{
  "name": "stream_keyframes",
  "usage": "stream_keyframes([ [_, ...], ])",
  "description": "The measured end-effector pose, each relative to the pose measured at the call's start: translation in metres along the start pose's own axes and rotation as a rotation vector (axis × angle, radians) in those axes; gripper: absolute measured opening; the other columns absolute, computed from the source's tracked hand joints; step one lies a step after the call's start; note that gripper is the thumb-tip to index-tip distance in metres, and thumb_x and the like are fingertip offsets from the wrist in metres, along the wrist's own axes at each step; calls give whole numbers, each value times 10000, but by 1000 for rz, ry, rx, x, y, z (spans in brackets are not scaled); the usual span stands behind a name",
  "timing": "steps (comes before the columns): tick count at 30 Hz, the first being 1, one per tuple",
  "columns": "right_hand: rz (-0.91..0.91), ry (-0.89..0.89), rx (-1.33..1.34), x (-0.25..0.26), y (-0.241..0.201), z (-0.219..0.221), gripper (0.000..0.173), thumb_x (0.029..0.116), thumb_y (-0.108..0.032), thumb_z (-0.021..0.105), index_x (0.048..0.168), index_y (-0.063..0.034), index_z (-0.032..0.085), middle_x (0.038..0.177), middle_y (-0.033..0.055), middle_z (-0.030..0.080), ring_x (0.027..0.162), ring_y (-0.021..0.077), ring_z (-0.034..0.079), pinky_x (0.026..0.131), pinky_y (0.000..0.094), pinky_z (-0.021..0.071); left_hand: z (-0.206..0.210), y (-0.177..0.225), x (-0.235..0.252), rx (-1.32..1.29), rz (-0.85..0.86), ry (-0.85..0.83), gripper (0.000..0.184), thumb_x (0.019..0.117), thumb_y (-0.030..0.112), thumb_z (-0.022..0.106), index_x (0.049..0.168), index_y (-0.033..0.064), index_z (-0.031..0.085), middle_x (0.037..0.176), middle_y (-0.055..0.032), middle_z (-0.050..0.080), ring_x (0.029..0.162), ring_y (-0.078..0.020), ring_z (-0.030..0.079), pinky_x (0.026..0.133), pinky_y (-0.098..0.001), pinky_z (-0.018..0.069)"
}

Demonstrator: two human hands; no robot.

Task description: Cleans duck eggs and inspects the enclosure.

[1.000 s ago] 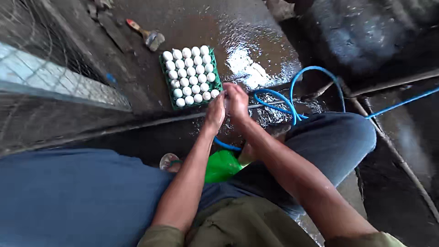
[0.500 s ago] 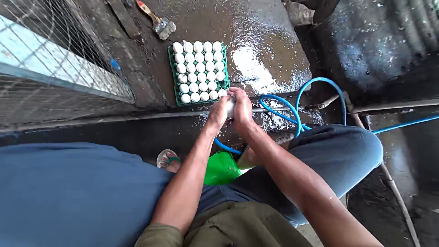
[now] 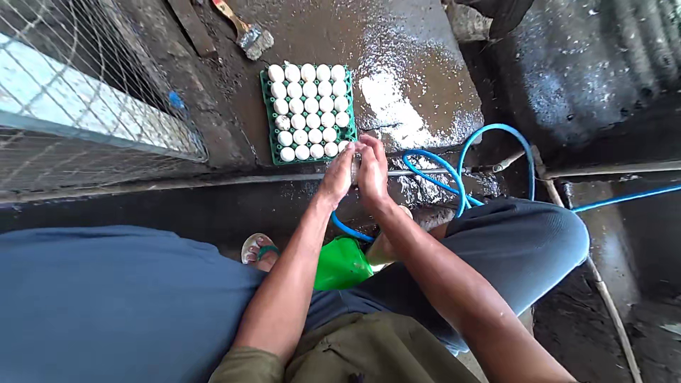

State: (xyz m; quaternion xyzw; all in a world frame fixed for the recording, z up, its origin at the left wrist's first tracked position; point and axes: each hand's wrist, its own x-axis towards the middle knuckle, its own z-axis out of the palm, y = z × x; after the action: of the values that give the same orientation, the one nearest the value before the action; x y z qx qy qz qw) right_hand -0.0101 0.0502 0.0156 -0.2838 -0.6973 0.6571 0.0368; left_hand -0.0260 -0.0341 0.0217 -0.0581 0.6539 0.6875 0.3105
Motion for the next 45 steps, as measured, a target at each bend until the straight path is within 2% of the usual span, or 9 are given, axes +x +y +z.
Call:
stream_keyframes([
  [3, 243, 11, 128, 12, 0, -5, 392, 1057, -211, 383, 1410, -70, 479, 1149, 131, 625, 980, 200, 628, 814, 410, 544, -8, -4, 2, 9, -33, -67, 579, 1121, 419, 188, 1425, 48, 512, 1359, -152, 575, 1194, -189, 573, 1017, -414, 476],
  [6, 351, 27, 150, 25, 13, -15, 367, 1059, -180, 448, 1416, -99, 480, 1044, 126, 645, 808, 204, 642, 698, 413, 564, -18, -11, 8, -79, -56, -91, 577, 1086, 569, 200, 1232, 174, 596, 870, -10, 611, 622, -61, 535, 533, -217, 462],
  [8, 410, -65, 38, 26, 26, -26, 361, 1068, -180, 480, 1421, -106, 471, 995, 114, 634, 653, 171, 606, 597, 360, 555, -25, -13, 13, -214, -35, -177, 545, 1092, 541, 216, 1092, 157, 601, 698, 32, 550, 523, -38, 488, 478, -176, 434],
  [13, 466, -706, -164, 6, 43, -24, 380, 1029, -130, 580, 1401, -71, 531, 1011, 82, 681, 544, 76, 542, 477, 231, 469, -48, -17, 29, -203, 26, -240, 405, 1023, 264, 556, 1392, 102, 511, 1061, -67, 693, 853, -149, 697, 775, -326, 609],
  [18, 327, -726, -109, -1, 62, -14, 352, 1089, -340, 500, 1301, -86, 622, 982, 56, 672, 599, 86, 548, 534, 259, 477, -56, -18, 50, -105, 6, -140, 528, 887, -6, 674, 1386, 62, 516, 1186, -113, 657, 964, -203, 687, 874, -394, 595],
  [22, 344, -742, -127, 6, 58, -24, 374, 1098, -373, 466, 1268, -84, 631, 952, 51, 653, 593, 89, 540, 526, 263, 470, -64, -35, 92, 147, 32, -61, 469, 935, 69, 632, 1385, 121, 510, 1259, -90, 611, 1010, -187, 645, 880, -403, 567],
  [32, 365, -792, -80, 6, 55, -41, 386, 1084, -387, 495, 1337, -125, 624, 1032, 64, 677, 626, 110, 566, 553, 290, 488, -28, -29, 169, 1116, 113, -109, 481, 901, 104, 754, 1343, -1, 598, 1324, -279, 584, 1245, -442, 564, 1048, -599, 455],
  [40, 372, -796, -69, 8, 57, -41, 384, 1081, -406, 501, 1333, -143, 624, 1019, 54, 664, 613, 102, 546, 543, 282, 470, -45, -82, 162, 1197, 265, 127, 483, 883, 170, 705, 1323, 0, 603, 1351, -251, 562, 1282, -429, 521, 1050, -597, 442],
  [45, 376, -802, -84, 7, 57, -36, 393, 1072, -423, 518, 1315, -136, 632, 998, 58, 657, 606, 108, 541, 545, 291, 472, -54, -131, 146, 1250, 112, 194, 664, 891, 297, 757, 1462, 50, 526, 1479, -214, 514, 1385, -410, 448, 1121, -609, 331],
])
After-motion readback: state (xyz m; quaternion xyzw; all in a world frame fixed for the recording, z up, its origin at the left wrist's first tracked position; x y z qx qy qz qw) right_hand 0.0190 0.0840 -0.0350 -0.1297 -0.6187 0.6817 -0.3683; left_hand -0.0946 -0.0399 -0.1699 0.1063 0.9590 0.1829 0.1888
